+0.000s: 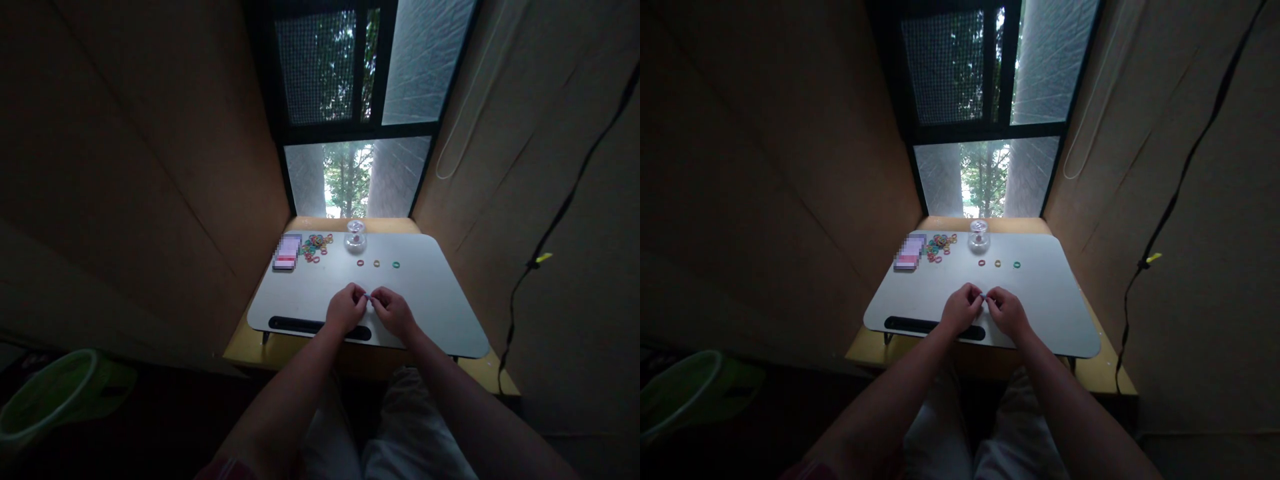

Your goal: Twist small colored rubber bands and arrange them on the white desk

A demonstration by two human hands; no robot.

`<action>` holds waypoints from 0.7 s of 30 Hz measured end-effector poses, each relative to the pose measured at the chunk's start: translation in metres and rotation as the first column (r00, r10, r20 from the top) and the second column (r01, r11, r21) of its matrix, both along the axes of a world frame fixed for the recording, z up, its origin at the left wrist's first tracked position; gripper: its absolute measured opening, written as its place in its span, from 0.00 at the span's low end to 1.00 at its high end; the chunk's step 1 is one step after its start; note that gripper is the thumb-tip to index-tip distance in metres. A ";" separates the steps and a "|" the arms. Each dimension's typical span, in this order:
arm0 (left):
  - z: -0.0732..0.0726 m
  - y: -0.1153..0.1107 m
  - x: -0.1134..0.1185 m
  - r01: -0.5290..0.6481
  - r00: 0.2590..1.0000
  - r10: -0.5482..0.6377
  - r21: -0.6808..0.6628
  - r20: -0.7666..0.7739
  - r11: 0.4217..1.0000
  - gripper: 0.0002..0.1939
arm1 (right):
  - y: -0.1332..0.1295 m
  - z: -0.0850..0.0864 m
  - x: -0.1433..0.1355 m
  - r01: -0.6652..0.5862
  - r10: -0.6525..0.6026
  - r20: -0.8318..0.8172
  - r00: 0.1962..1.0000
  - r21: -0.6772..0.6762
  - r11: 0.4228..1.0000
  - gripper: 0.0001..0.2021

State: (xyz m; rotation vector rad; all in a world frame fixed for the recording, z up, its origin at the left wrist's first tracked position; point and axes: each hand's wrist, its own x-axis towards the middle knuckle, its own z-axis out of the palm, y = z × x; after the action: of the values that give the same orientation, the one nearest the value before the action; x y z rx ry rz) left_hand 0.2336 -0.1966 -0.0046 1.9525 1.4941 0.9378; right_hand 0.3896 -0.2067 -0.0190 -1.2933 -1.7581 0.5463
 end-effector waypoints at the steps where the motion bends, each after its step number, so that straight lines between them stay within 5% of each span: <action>1: 0.000 0.000 0.000 0.004 1.000 -0.004 0.001 0.003 1.000 0.06 | 0.001 0.000 0.001 -0.001 0.000 -0.015 1.000 -0.004 1.000 0.06; 8: 0.002 0.001 -0.001 0.052 0.999 -0.052 -0.016 0.012 0.999 0.07 | 0.011 -0.001 0.013 0.071 -0.109 -0.297 0.948 -0.137 0.988 0.08; 16: 0.002 0.002 -0.002 0.082 0.997 -0.082 -0.015 -0.014 0.997 0.06 | 0.006 0.015 0.048 -0.019 -0.248 -0.723 0.645 -0.340 0.940 0.15; 21: 0.003 0.001 -0.002 0.106 0.994 -0.106 -0.020 -0.013 0.994 0.06 | 0.006 0.010 0.052 -0.066 -0.198 -0.672 0.713 -0.346 0.936 0.14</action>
State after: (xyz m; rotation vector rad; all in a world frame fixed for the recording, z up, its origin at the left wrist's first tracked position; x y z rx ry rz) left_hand 0.2315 -0.1953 -0.0014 2.0072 1.3871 0.8635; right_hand 0.4418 -0.2010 -0.0090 -1.1479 -0.9857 1.1770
